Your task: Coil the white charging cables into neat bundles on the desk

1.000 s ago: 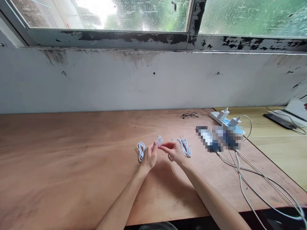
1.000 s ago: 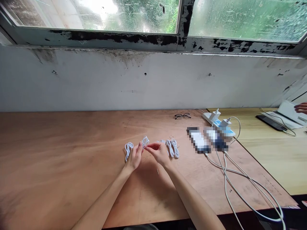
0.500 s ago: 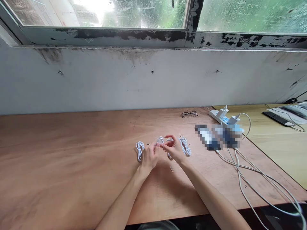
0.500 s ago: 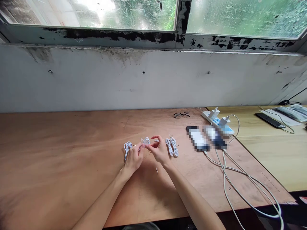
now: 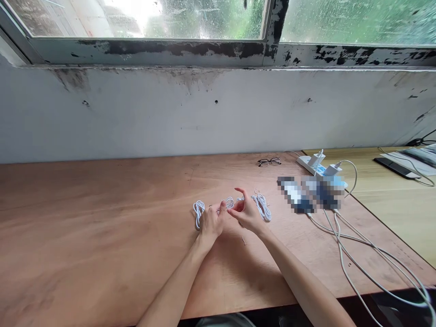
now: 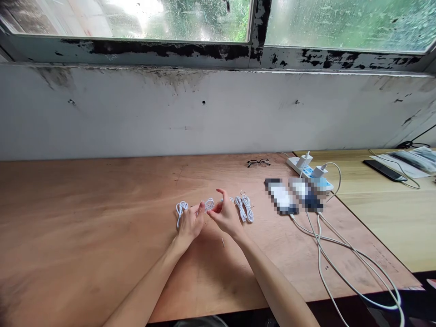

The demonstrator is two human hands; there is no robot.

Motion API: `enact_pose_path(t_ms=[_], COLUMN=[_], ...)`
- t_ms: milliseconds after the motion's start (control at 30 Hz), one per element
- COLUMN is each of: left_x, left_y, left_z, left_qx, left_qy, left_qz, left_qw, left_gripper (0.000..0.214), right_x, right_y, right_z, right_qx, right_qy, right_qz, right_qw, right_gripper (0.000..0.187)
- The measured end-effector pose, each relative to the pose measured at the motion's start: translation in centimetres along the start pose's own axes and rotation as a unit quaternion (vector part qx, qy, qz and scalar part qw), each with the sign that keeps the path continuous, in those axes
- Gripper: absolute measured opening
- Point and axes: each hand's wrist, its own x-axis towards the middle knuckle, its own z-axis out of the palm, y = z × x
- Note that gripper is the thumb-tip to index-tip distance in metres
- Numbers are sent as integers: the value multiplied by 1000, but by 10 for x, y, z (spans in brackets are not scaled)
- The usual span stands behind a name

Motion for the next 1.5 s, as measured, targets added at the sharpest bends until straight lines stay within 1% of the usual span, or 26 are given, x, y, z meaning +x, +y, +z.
enact_pose_path(t_ms=[100,233,433,567,633,700,833,867,1000,1067,1167,1233,1367,1500], left_x=[1,4,6,8,9,9,6,5,1,1,1,0,-1,-2], left_y=[0,-2,-6,-10,-11,-11,-2,1,9,11,12,12,12,11], left_z=[0,3,5,7,10,13,16,16,12,11,12,12,10,10], left_qx=[-29,-97,-186,-240,-265,-305,-418,-427,-410,-423,-460,-479,-492,-492], left_qy=[-1,-7,-18,-34,-39,-50,-96,-98,-74,-71,-65,-58,-57,-61], left_qz=[-24,-18,-9,-6,-15,-28,-43,-50,-89,-89,-85,-91,-103,-76], left_qw=[999,995,982,970,963,951,902,897,905,899,881,871,863,865], left_gripper=[54,50,46,45,44,43,41,41,40,39,36,35,35,40], right_x=[-1,0,4,7,7,7,6,5,5,5,6,6,7,7], right_y=[-2,-5,-2,2,2,0,-10,-12,-14,-10,-3,-1,-1,-2], right_z=[0,0,-2,-4,-4,-5,-5,-4,-3,-2,-2,-2,-2,-2], right_qx=[16,51,109,118,119,118,108,108,109,100,87,85,92,100], right_qy=[0,0,-42,-64,-73,-84,-128,-136,-141,-136,-125,-127,-133,-120], right_qz=[13,36,69,73,75,80,77,75,71,56,25,15,23,35], right_qw=[1000,998,991,988,987,986,983,982,981,984,988,988,987,987], right_gripper=[68,73,77,76,75,67,40,36,34,36,42,43,40,39])
